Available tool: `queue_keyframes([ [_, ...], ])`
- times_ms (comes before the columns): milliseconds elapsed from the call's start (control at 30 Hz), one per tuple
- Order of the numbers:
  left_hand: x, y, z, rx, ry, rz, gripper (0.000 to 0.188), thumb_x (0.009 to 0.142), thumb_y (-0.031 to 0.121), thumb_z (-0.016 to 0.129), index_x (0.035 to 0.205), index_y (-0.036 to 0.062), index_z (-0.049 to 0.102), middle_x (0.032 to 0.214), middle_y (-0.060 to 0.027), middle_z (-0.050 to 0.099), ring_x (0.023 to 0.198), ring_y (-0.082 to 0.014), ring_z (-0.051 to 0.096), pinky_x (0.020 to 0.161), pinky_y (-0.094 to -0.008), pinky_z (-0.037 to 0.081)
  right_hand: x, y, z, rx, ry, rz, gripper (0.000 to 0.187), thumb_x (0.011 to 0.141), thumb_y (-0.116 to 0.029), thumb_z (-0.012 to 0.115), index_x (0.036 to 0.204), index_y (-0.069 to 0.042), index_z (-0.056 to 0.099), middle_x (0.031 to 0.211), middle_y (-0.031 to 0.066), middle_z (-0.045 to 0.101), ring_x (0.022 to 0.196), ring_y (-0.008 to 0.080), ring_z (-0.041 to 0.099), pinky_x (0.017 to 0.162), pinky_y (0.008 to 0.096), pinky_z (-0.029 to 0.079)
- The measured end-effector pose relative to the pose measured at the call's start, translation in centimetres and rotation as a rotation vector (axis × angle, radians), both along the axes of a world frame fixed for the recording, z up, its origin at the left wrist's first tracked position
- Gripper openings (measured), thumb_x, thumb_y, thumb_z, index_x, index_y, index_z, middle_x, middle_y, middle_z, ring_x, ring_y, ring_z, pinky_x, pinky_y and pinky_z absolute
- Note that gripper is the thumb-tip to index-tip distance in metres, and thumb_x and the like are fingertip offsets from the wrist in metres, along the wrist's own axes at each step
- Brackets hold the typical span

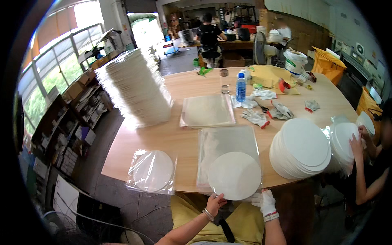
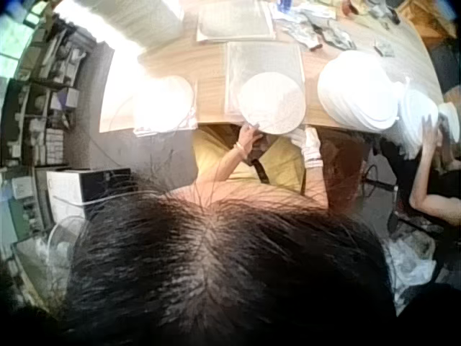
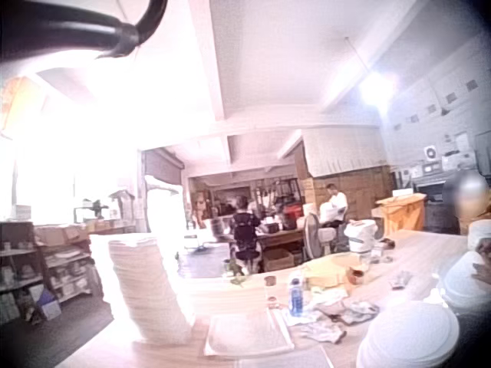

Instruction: The person places white circular plates into clear plastic bags one by one. They pick up a plate, insert it into a bag, and then set the bagged plate aside on the table. The person wears gloves and works at a wooden table in a warehouse setting.

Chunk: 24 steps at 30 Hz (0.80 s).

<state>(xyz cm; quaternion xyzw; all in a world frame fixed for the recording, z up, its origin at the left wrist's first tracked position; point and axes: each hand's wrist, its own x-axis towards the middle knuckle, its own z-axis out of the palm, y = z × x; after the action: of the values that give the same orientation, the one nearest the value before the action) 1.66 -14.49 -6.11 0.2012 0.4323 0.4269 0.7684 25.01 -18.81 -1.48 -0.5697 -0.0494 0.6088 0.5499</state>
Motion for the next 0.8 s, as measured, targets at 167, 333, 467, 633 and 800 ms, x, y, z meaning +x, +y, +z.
queue_keyframes([
  [167, -3.1, -0.4, 3.3, 0.274, 0.116, -0.079, 0.029, 0.086, 0.019, 0.059, 0.108, 0.0002, 0.054, 0.094, -0.0064, 0.062, 0.080, -0.0126, 0.059, 0.068, -0.0253, 0.050, -2.5, 0.2, -2.5, 0.206, -0.449, 0.056, 0.050, 0.079, 0.000, 0.050, 0.126, -0.006, 0.035, 0.080, 0.0049, 0.056, 0.077, 0.0147, 0.057, 0.065, 0.0272, 0.048],
  [333, -12.9, -0.3, 9.0, 0.565, 0.420, -0.011, 0.026, 0.086, 0.017, 0.059, 0.106, 0.0000, 0.056, 0.091, -0.0035, 0.062, 0.077, -0.0088, 0.056, 0.067, -0.0241, 0.048, -11.5, 2.2, -1.4, 0.473, -0.758, 0.255, 0.043, 0.079, -0.002, 0.050, 0.121, -0.003, 0.047, 0.082, 0.0048, 0.058, 0.075, 0.0108, 0.054, 0.069, 0.0239, 0.045],
  [467, -25.2, 3.0, 8.0, 0.512, 0.764, 0.389, 0.025, 0.078, 0.020, 0.064, 0.091, -0.0006, 0.060, 0.090, -0.0070, 0.059, 0.081, -0.0146, 0.053, 0.071, -0.0310, 0.043, -22.9, 8.3, 2.8, 0.728, -0.847, 0.548, 0.033, 0.081, -0.011, 0.051, 0.112, 0.000, 0.055, 0.081, 0.0083, 0.061, 0.076, 0.0148, 0.058, 0.072, 0.0250, 0.045],
  [633, -34.7, 4.8, 2.8, 0.018, 1.707, 0.308, 0.078, 0.069, 0.035, 0.067, 0.130, -0.0010, 0.034, 0.143, -0.0204, 0.014, 0.133, -0.0350, 0.008, 0.101, -0.0595, 0.016, -33.5, 14.2, -1.0, 0.766, -0.879, 0.963, 0.030, 0.084, -0.023, 0.049, 0.101, 0.000, 0.060, 0.083, 0.0179, 0.063, 0.077, 0.0261, 0.061, 0.070, 0.0326, 0.046],
  [800, -32.3, 6.0, 6.6, 0.362, 2.091, 0.107, 0.097, 0.066, 0.036, 0.067, 0.140, 0.0028, 0.014, 0.148, -0.0173, -0.003, 0.136, -0.0345, -0.001, 0.102, -0.0627, 0.008, -33.5, 14.9, -0.8, 0.695, -1.094, 1.142, 0.034, 0.085, -0.031, 0.046, 0.098, -0.005, 0.063, 0.093, 0.0188, 0.063, 0.088, 0.0334, 0.059, 0.078, 0.0374, 0.045],
])
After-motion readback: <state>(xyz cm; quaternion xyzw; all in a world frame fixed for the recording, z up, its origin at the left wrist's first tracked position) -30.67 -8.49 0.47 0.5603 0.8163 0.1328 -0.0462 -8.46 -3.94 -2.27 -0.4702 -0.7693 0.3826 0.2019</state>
